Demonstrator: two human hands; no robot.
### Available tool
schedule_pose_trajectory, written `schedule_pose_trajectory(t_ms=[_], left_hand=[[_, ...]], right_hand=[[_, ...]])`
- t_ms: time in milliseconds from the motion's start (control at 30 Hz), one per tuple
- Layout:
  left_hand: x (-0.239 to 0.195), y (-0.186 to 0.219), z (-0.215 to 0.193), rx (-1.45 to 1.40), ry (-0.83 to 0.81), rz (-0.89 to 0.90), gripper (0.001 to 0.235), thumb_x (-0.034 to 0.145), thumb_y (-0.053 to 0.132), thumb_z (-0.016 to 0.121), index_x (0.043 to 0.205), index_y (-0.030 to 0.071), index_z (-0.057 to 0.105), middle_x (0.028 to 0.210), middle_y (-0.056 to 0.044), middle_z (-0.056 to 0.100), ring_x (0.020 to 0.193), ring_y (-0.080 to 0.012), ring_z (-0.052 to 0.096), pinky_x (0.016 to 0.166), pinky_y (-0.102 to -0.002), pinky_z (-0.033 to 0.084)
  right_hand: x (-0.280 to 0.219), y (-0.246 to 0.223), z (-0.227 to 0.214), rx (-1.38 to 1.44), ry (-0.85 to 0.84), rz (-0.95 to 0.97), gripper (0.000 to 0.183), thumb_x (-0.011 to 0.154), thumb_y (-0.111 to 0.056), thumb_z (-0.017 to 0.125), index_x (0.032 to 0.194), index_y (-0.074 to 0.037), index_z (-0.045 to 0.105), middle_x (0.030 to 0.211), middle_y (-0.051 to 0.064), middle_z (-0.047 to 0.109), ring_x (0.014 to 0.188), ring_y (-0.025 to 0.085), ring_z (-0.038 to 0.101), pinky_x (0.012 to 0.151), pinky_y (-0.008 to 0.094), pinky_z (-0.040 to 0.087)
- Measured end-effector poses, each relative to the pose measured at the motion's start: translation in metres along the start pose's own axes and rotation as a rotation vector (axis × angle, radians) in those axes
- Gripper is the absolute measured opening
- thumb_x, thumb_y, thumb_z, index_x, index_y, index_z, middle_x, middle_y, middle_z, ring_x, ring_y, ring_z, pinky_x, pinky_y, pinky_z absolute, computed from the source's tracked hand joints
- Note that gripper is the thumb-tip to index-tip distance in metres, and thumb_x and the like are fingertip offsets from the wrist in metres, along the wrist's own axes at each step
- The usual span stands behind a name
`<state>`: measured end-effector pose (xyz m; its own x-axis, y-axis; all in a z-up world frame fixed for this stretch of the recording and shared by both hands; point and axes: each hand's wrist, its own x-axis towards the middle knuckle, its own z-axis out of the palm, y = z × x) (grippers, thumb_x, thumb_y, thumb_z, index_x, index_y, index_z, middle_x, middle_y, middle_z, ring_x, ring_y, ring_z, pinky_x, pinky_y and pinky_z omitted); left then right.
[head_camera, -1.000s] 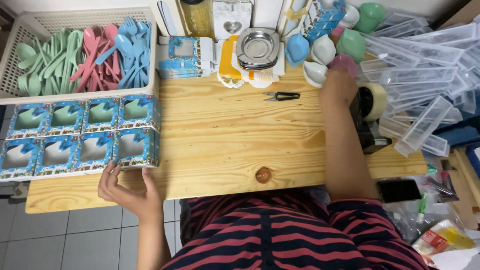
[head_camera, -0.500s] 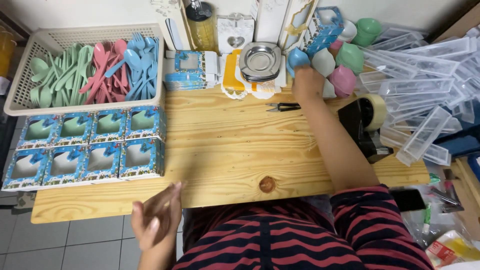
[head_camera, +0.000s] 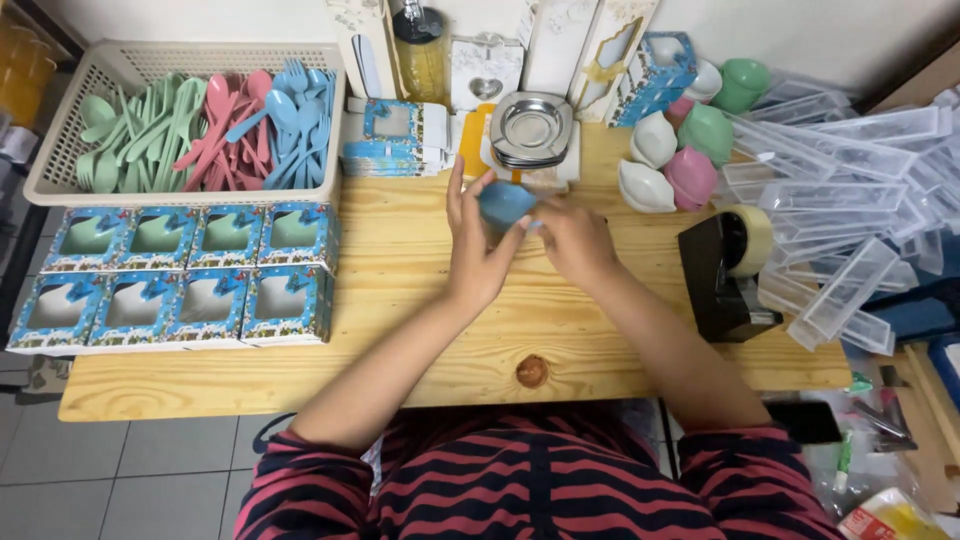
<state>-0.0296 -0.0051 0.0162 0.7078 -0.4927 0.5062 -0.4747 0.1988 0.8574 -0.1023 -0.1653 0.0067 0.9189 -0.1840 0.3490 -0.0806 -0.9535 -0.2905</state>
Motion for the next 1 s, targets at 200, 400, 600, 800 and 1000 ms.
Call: schedule_pose_trajectory(t_ms=[200, 400, 600, 800, 1000], left_hand=[[0.008, -0.061, -0.014, 0.177, -0.067, 0.070, 0.065, 0.097, 0.009, 0.071, 0.151, 0.005, 0.036, 0.166, -0.025, 0.010, 0.152, -0.0504, 0.020, 0.123, -0.063, 0.020], [0.014, -0.121, -0.012, 0.159, -0.261, 0.083, 0.080, 0.084, 0.035, 0.088, 0.149, 0.012, 0.047, 0.138, -0.013, 0.060, 0.135, -0.0326, 0.053, 0.119, -0.048, 0.035], [0.018, -0.121, -0.011, 0.157, -0.338, 0.035, 0.093, 0.067, 0.038, 0.099, 0.142, 0.015, 0.050, 0.137, -0.009, 0.058, 0.130, -0.0343, 0.055, 0.117, -0.050, 0.034], [0.019, -0.118, -0.012, 0.261, -0.289, 0.087, 0.033, 0.084, 0.042, 0.085, 0.103, 0.022, 0.068, 0.129, 0.007, 0.061, 0.124, -0.0227, 0.058, 0.110, -0.045, 0.037], [0.015, -0.087, -0.014, 0.138, -0.238, 0.262, 0.018, 0.099, 0.026, 0.070, 0.093, 0.011, 0.061, 0.116, 0.000, 0.070, 0.112, -0.0278, 0.065, 0.102, -0.044, 0.043]], right_hand=[[-0.012, 0.028, 0.021, 0.128, -0.067, -0.086, 0.020, 0.089, -0.003, 0.068, 0.103, -0.016, 0.074, 0.096, 0.008, 0.075, 0.096, 0.038, 0.073, 0.081, 0.048, 0.059], [-0.015, 0.027, 0.025, 0.111, -0.004, -0.151, 0.024, 0.094, 0.000, 0.066, 0.101, -0.019, 0.078, 0.095, 0.004, 0.076, 0.094, 0.035, 0.073, 0.079, 0.046, 0.060], [-0.012, 0.037, 0.030, 0.082, 0.040, -0.187, 0.006, 0.092, -0.007, 0.072, 0.094, -0.012, 0.069, 0.085, 0.006, 0.065, 0.089, 0.033, 0.068, 0.071, 0.042, 0.059], [-0.011, 0.043, 0.033, 0.513, 0.110, -0.029, 0.013, 0.093, -0.006, 0.077, 0.106, -0.007, 0.072, 0.091, 0.010, 0.068, 0.091, 0.029, 0.070, 0.073, 0.036, 0.058], [-0.013, 0.055, 0.051, 0.966, 0.247, 0.085, 0.017, 0.100, 0.000, 0.067, 0.117, 0.000, 0.070, 0.097, 0.012, 0.073, 0.092, 0.013, 0.068, 0.081, 0.031, 0.060]])
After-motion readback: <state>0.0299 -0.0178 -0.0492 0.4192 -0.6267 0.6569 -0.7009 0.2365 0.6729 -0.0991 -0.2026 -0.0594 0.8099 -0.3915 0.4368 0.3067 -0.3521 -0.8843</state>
